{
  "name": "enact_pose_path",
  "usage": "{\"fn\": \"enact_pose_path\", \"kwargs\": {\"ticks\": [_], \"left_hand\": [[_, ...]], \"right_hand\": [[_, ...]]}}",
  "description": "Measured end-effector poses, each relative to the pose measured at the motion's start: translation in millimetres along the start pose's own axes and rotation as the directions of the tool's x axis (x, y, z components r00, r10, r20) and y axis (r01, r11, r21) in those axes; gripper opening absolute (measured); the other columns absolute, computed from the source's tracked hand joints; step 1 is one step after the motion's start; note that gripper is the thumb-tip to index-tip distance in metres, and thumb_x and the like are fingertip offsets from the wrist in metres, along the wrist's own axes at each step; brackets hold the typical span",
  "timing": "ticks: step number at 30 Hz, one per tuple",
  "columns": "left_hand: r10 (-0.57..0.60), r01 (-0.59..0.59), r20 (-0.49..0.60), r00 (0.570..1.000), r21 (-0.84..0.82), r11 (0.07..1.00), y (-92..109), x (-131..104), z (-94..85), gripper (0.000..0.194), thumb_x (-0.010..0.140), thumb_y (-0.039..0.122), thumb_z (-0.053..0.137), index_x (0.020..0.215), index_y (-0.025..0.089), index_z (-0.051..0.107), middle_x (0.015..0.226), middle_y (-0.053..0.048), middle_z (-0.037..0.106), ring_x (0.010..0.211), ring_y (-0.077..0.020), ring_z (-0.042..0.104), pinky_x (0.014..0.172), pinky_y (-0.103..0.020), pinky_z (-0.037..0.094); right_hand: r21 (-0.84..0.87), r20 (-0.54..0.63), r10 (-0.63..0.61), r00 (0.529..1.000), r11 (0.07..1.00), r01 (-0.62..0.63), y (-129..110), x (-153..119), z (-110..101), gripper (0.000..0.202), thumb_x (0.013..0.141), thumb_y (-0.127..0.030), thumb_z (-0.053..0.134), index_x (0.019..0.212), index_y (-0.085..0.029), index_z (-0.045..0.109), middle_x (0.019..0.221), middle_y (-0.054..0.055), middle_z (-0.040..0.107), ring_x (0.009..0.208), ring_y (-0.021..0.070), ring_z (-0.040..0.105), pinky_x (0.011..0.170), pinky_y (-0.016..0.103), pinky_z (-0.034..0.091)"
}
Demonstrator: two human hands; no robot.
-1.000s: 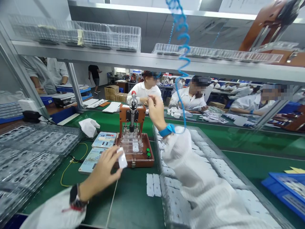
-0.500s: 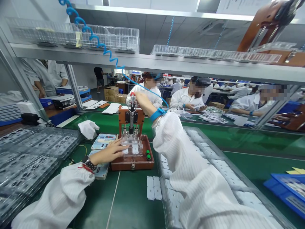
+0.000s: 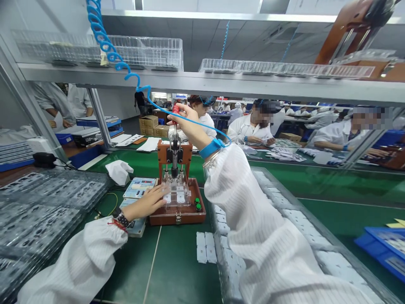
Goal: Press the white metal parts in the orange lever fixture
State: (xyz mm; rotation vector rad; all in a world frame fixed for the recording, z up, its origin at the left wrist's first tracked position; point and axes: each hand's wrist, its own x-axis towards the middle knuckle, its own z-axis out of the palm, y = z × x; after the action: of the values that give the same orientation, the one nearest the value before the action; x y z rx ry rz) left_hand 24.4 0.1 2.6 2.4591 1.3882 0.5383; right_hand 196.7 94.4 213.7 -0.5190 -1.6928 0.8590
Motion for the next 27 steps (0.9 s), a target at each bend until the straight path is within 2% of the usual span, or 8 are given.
{"fn": "enact_pose_path", "kwargs": {"ticks": [3,5,8,11,15,20,23,27], "left_hand": [[-0.02,0.013,-0.2,0.98,-0.034,0.999,-18,-11,-1.6,0.056,0.095,0.041,0.035,0.145,0.017,0.026,0.15,-0.011,0.03,0.139,-0.023,0.026,0.112,-0.04,0.023],[-0.104,0.104,-0.286,0.953,-0.018,0.994,-39,-19,-7.6,0.055,0.095,0.041,0.032,0.142,0.015,0.03,0.147,-0.012,0.035,0.136,-0.0234,0.03,0.111,-0.04,0.024],[-0.204,0.216,-0.245,0.948,0.022,0.976,-72,-28,-19.8,0.048,0.091,0.037,0.036,0.133,0.016,0.042,0.139,-0.013,0.046,0.131,-0.0281,0.038,0.107,-0.047,0.029],[-0.218,0.226,-0.16,0.963,0.035,0.974,-93,-31,-25.1,0.045,0.084,0.025,0.039,0.128,0.019,0.044,0.135,-0.011,0.051,0.128,-0.0278,0.043,0.104,-0.047,0.034],[-0.193,0.198,-0.085,0.977,0.053,0.979,-95,-35,-17.5,0.052,0.075,0.009,0.033,0.125,0.02,0.04,0.131,-0.007,0.056,0.128,-0.0227,0.044,0.105,-0.046,0.033],[-0.143,0.149,-0.048,0.989,0.173,0.974,-85,-45,-5.5,0.052,0.078,0.009,0.034,0.129,0.016,0.041,0.139,-0.011,0.048,0.137,-0.0255,0.029,0.111,-0.051,0.02],[-0.078,0.083,-0.03,0.997,0.281,0.956,-82,-50,-4.7,0.055,0.079,0.01,0.037,0.133,0.016,0.041,0.14,-0.011,0.046,0.139,-0.0263,0.024,0.113,-0.051,0.015],[-0.112,0.136,-0.15,0.982,0.16,0.978,-88,-55,-4.9,0.056,0.082,0.011,0.032,0.137,0.016,0.036,0.143,-0.009,0.043,0.139,-0.0241,0.024,0.112,-0.048,0.022]], "right_hand": [[-0.107,0.035,-0.227,0.973,0.967,0.229,-11,-23,2,0.044,0.082,-0.024,0.059,0.123,-0.018,0.045,0.097,0.003,0.063,0.085,0.0151,0.064,0.079,0.034,0.056],[-0.19,0.056,-0.338,0.939,0.92,0.342,-15,-46,6,0.043,0.085,-0.025,0.055,0.127,-0.021,0.044,0.1,0.003,0.062,0.092,0.0166,0.062,0.085,0.036,0.055],[-0.324,0.096,-0.43,0.898,0.839,0.437,-11,-83,13,0.034,0.089,-0.022,0.05,0.123,-0.023,0.047,0.102,0.004,0.062,0.096,0.0178,0.061,0.088,0.037,0.053],[-0.428,0.079,-0.51,0.856,0.758,0.492,3,-110,19,0.021,0.09,-0.016,0.046,0.109,-0.023,0.052,0.102,0.005,0.062,0.1,0.0172,0.06,0.09,0.035,0.051],[-0.434,0.048,-0.585,0.81,0.718,0.544,28,-120,24,0.02,0.09,-0.01,0.044,0.102,-0.024,0.052,0.105,0.005,0.063,0.108,0.0172,0.058,0.094,0.037,0.05],[-0.437,0.093,-0.627,0.774,0.672,0.597,49,-123,30,0.021,0.086,-0.006,0.037,0.084,-0.023,0.049,0.101,0.006,0.064,0.115,0.0208,0.055,0.098,0.049,0.047],[-0.416,0.056,-0.608,0.792,0.707,0.573,48,-126,32,0.022,0.085,-0.004,0.038,0.086,-0.023,0.05,0.105,0.006,0.064,0.119,0.0212,0.053,0.1,0.05,0.045],[-0.39,0.172,-0.487,0.857,0.765,0.513,34,-136,24,0.034,0.085,-0.004,0.038,0.109,-0.023,0.051,0.132,0.008,0.052,0.134,0.0212,0.036,0.108,0.049,0.038]]}}
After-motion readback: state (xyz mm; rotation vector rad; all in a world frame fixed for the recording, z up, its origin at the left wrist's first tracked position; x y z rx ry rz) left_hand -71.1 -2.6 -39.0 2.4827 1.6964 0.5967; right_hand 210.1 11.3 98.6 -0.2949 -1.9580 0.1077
